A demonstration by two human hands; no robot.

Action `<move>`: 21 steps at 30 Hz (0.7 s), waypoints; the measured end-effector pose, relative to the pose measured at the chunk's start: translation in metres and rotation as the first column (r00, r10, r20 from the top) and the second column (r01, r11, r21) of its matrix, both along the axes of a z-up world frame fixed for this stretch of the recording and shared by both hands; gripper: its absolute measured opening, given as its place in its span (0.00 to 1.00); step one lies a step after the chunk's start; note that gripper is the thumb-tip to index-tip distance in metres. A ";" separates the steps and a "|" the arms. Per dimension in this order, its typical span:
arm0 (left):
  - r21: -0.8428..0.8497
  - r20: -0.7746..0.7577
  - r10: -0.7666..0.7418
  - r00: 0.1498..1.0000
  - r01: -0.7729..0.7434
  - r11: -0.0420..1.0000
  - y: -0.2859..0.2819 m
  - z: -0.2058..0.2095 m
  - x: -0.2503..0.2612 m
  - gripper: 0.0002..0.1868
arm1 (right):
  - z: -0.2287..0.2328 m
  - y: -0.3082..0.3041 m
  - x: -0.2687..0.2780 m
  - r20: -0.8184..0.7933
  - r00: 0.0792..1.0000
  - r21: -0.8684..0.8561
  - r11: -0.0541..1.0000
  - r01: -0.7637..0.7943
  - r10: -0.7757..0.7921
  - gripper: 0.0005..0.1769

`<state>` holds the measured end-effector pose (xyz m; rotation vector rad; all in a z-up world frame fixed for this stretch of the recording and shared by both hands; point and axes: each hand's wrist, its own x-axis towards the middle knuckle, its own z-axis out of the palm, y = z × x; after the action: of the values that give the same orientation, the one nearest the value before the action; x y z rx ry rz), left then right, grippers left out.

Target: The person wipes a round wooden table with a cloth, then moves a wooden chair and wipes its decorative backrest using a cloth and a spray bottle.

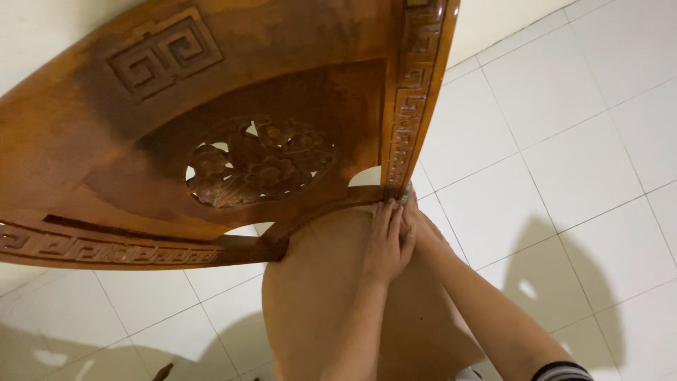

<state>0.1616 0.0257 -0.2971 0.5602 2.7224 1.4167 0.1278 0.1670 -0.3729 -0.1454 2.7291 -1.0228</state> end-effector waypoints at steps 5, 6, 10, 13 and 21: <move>0.061 0.430 0.042 0.902 -0.076 0.995 0.000 -0.014 0.002 0.30 | -0.005 0.014 -0.002 -0.284 0.916 0.603 0.795 -0.058 0.283 0.37; 0.023 0.320 0.110 0.941 -0.124 0.992 0.001 -0.021 0.003 0.29 | -0.007 0.016 -0.003 -0.045 0.986 0.413 0.902 -0.130 0.162 0.38; 0.132 0.302 0.216 0.928 -0.265 0.955 0.008 -0.043 0.006 0.27 | -0.015 0.020 -0.004 0.184 0.982 0.049 0.997 -0.054 0.045 0.45; -0.079 0.258 0.338 0.905 -0.329 0.941 0.020 -0.037 0.001 0.26 | -0.019 0.016 0.004 0.331 0.930 -0.115 0.972 0.207 -0.159 0.46; -0.161 0.520 0.347 0.781 -0.310 0.937 0.022 0.047 -0.019 0.32 | -0.062 -0.010 0.015 0.530 0.796 -0.597 0.539 0.595 -0.292 0.33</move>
<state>0.1428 0.0481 -0.2501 -0.3130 2.4436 1.2746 0.1431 0.1573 -0.4352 0.6234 1.8500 -2.0368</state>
